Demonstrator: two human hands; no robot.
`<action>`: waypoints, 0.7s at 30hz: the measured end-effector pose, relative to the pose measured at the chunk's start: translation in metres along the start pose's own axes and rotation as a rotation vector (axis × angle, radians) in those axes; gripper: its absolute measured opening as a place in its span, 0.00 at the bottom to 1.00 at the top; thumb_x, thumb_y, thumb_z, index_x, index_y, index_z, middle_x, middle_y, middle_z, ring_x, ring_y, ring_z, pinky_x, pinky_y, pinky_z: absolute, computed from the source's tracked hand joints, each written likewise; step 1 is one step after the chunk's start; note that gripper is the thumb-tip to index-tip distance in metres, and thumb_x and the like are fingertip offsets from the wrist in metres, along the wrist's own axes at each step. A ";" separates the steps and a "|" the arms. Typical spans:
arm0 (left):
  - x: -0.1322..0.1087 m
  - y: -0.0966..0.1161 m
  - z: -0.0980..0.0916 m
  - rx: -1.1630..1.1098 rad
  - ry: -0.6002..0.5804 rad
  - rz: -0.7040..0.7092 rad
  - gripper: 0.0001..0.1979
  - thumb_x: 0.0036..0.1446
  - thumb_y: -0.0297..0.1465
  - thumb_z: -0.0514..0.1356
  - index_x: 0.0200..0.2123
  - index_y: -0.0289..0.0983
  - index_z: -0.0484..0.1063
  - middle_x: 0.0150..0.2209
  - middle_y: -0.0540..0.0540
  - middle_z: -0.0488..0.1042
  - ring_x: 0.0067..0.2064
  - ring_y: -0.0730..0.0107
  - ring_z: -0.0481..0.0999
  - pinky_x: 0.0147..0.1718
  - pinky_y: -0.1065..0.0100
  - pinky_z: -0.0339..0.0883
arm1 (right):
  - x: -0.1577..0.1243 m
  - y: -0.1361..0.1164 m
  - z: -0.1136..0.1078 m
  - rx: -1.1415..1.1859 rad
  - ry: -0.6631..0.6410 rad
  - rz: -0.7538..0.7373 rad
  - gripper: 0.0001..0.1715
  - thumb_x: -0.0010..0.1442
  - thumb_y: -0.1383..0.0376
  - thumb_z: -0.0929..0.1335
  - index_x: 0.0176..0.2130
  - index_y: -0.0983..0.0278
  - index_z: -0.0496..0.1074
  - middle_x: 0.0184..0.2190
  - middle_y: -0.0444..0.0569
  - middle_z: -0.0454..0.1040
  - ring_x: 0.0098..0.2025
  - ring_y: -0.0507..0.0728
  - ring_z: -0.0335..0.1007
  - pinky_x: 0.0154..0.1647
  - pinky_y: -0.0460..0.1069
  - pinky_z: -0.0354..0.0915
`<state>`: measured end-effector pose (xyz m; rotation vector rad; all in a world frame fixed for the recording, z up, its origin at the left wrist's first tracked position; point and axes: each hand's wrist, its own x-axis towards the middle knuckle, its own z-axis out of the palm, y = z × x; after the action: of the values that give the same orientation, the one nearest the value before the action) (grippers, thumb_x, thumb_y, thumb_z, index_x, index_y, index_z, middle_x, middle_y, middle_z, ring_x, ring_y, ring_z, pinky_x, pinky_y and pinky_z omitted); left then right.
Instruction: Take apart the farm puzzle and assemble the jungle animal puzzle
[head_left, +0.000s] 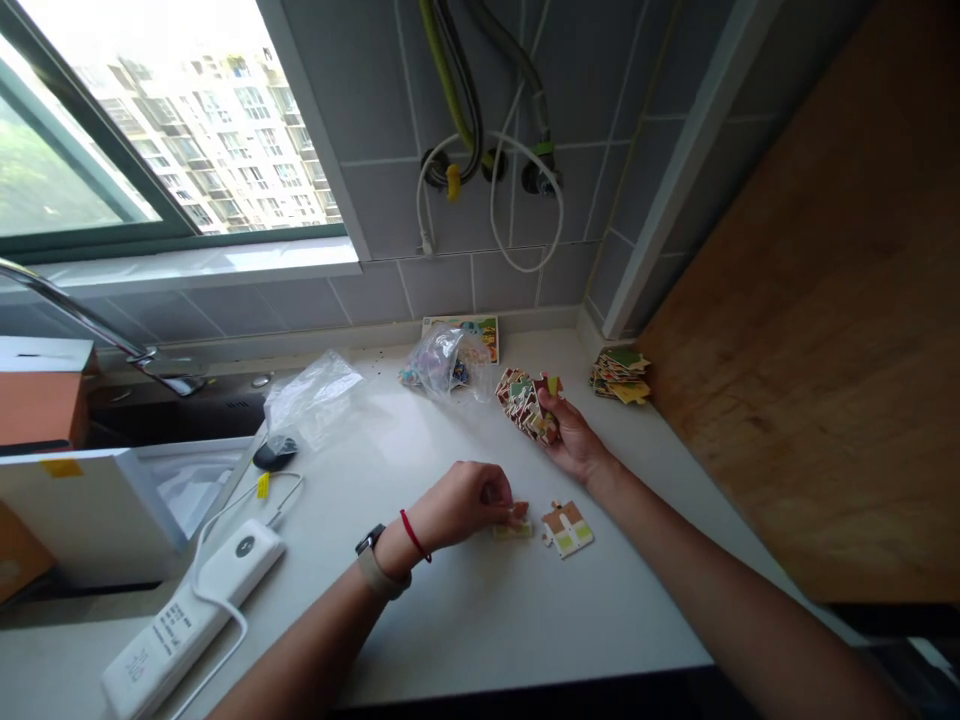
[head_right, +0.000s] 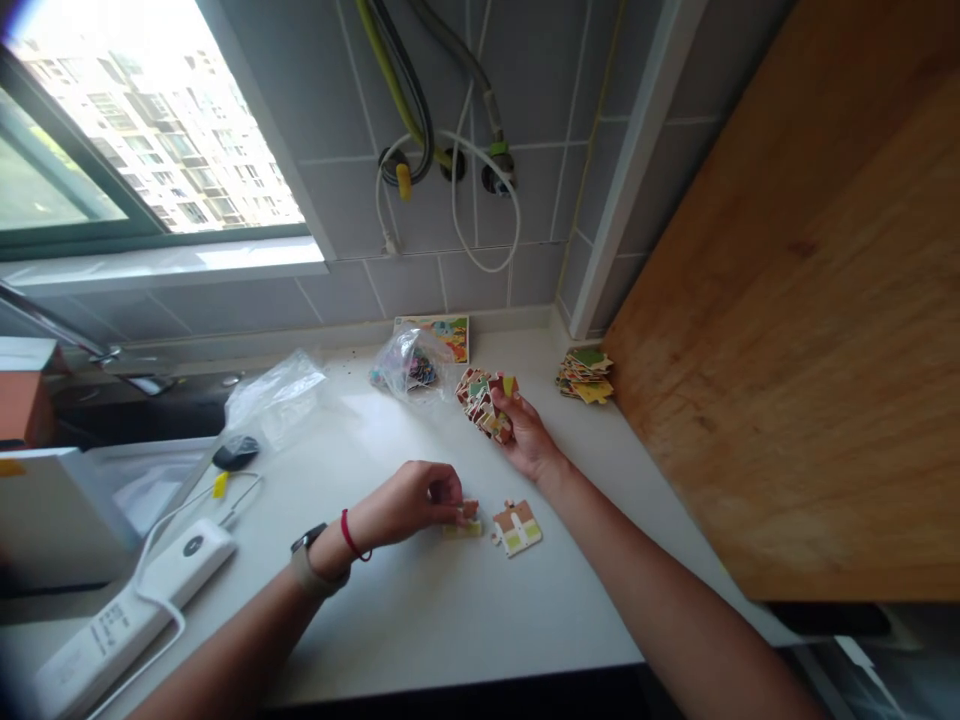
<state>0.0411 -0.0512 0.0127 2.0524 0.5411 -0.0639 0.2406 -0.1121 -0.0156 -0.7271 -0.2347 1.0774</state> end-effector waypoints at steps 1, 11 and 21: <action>-0.002 0.005 0.004 -0.073 -0.035 0.012 0.10 0.50 0.36 0.73 0.30 0.36 0.78 0.26 0.50 0.77 0.28 0.70 0.71 0.28 0.71 0.61 | 0.000 0.000 0.000 0.003 -0.006 0.012 0.26 0.45 0.62 0.83 0.43 0.58 0.77 0.36 0.42 0.86 0.33 0.55 0.83 0.35 0.47 0.78; 0.000 0.018 0.083 0.277 0.242 0.296 0.20 0.57 0.42 0.72 0.51 0.45 0.79 0.51 0.39 0.75 0.49 0.51 0.73 0.51 0.51 0.70 | -0.001 0.004 0.002 0.019 -0.046 0.003 0.26 0.44 0.61 0.84 0.42 0.59 0.77 0.34 0.43 0.85 0.33 0.56 0.83 0.35 0.47 0.78; 0.007 0.011 0.072 0.091 0.173 0.125 0.33 0.44 0.33 0.79 0.55 0.44 0.76 0.48 0.42 0.74 0.49 0.53 0.75 0.51 0.53 0.72 | -0.005 0.002 0.004 0.055 -0.092 0.006 0.27 0.45 0.63 0.84 0.44 0.59 0.77 0.34 0.42 0.85 0.31 0.54 0.82 0.33 0.46 0.77</action>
<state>0.0646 -0.1133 -0.0174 2.1890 0.5222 0.1673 0.2347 -0.1144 -0.0126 -0.6306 -0.2805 1.1200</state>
